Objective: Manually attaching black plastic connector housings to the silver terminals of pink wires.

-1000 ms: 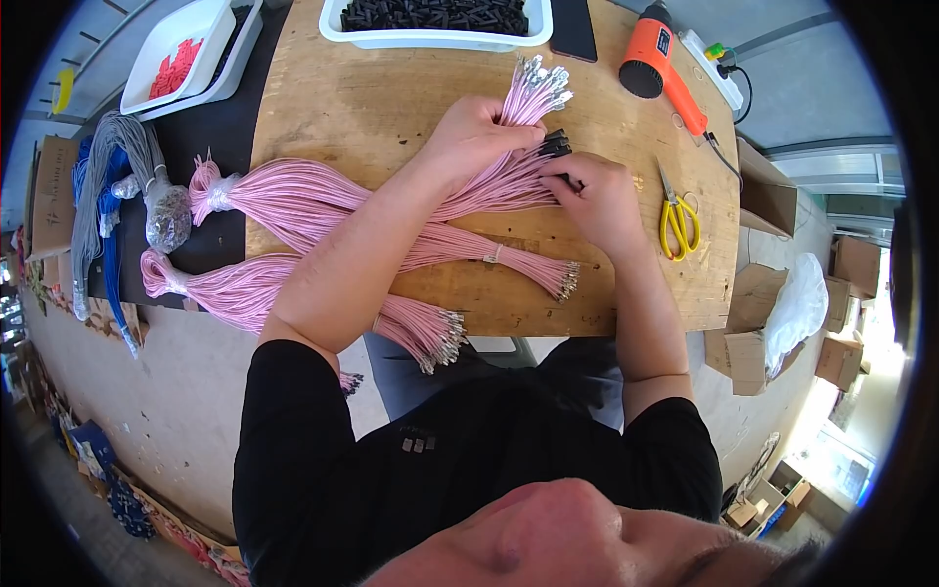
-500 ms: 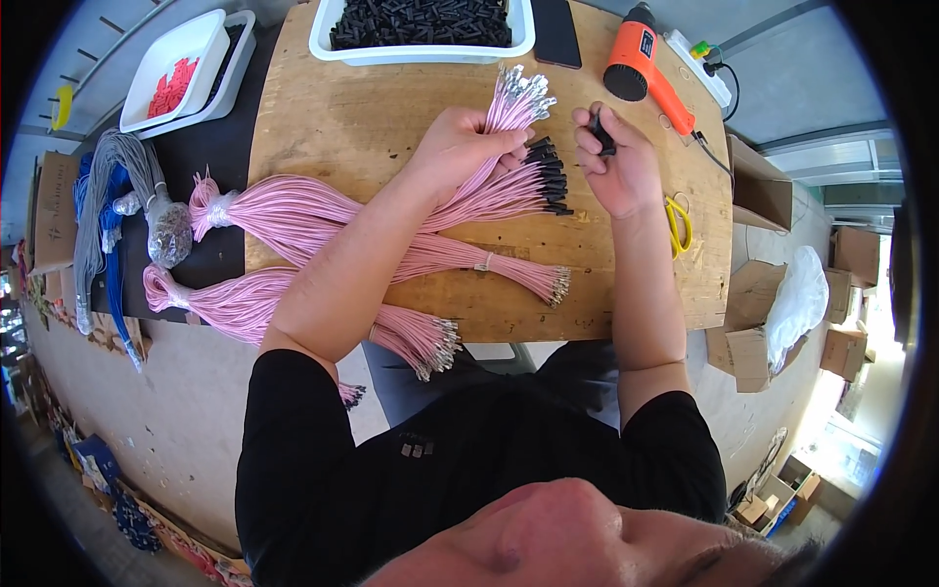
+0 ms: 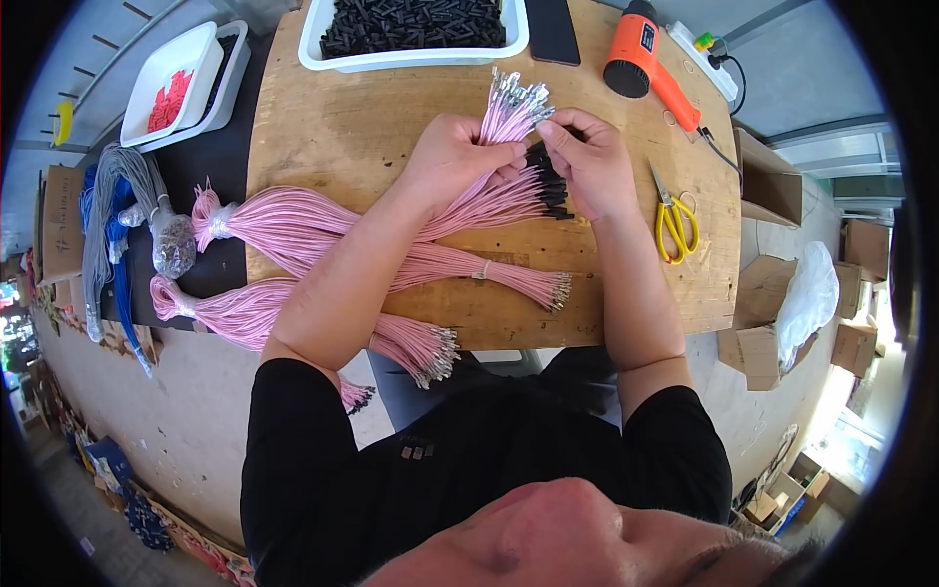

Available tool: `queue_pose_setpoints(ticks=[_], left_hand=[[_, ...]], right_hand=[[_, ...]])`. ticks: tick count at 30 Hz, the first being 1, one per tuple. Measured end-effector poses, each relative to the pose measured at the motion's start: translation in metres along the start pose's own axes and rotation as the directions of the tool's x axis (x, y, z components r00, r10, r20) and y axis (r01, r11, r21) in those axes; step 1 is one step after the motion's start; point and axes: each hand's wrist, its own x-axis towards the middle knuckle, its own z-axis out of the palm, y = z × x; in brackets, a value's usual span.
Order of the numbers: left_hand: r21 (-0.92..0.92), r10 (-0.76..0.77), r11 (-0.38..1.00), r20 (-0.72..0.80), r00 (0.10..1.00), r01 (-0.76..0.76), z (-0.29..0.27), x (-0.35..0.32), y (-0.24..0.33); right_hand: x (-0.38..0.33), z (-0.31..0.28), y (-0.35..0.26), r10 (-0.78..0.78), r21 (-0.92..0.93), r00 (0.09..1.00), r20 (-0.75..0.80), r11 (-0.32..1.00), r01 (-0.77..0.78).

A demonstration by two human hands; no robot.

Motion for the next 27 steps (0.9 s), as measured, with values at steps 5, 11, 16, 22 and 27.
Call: queue_pose_setpoints(ticks=[5, 11, 16, 22, 27], left_hand=[[-0.133, -0.053, 0.99, -0.039, 0.998, 0.047, 0.003, -0.003, 0.008], [-0.068, -0.019, 0.998, -0.033, 0.999, 0.017, 0.001, -0.002, 0.007], [-0.008, -0.016, 1.0, -0.034, 0.999, 0.016, 0.001, -0.001, 0.007], [0.025, -0.022, 0.999, -0.038, 0.999, 0.023, 0.0, -0.001, 0.006], [-0.092, -0.063, 0.994, -0.129, 0.99, 0.051, 0.001, 0.002, 0.005]], right_hand=[[-0.005, -0.006, -0.003, -0.032, -0.071, 0.999, -0.018, 0.997, 0.03], [-0.009, -0.005, -0.002, -0.073, -0.147, 0.997, 0.032, 0.986, 0.077], [-0.011, -0.006, -0.004, -0.095, -0.195, 0.992, 0.08, 0.975, 0.109], [-0.009, -0.007, -0.003, -0.003, -0.092, 0.997, 0.073, 0.996, 0.009], [-0.006, -0.009, -0.005, 0.014, 0.156, 0.998, 0.058, 0.988, -0.023]])
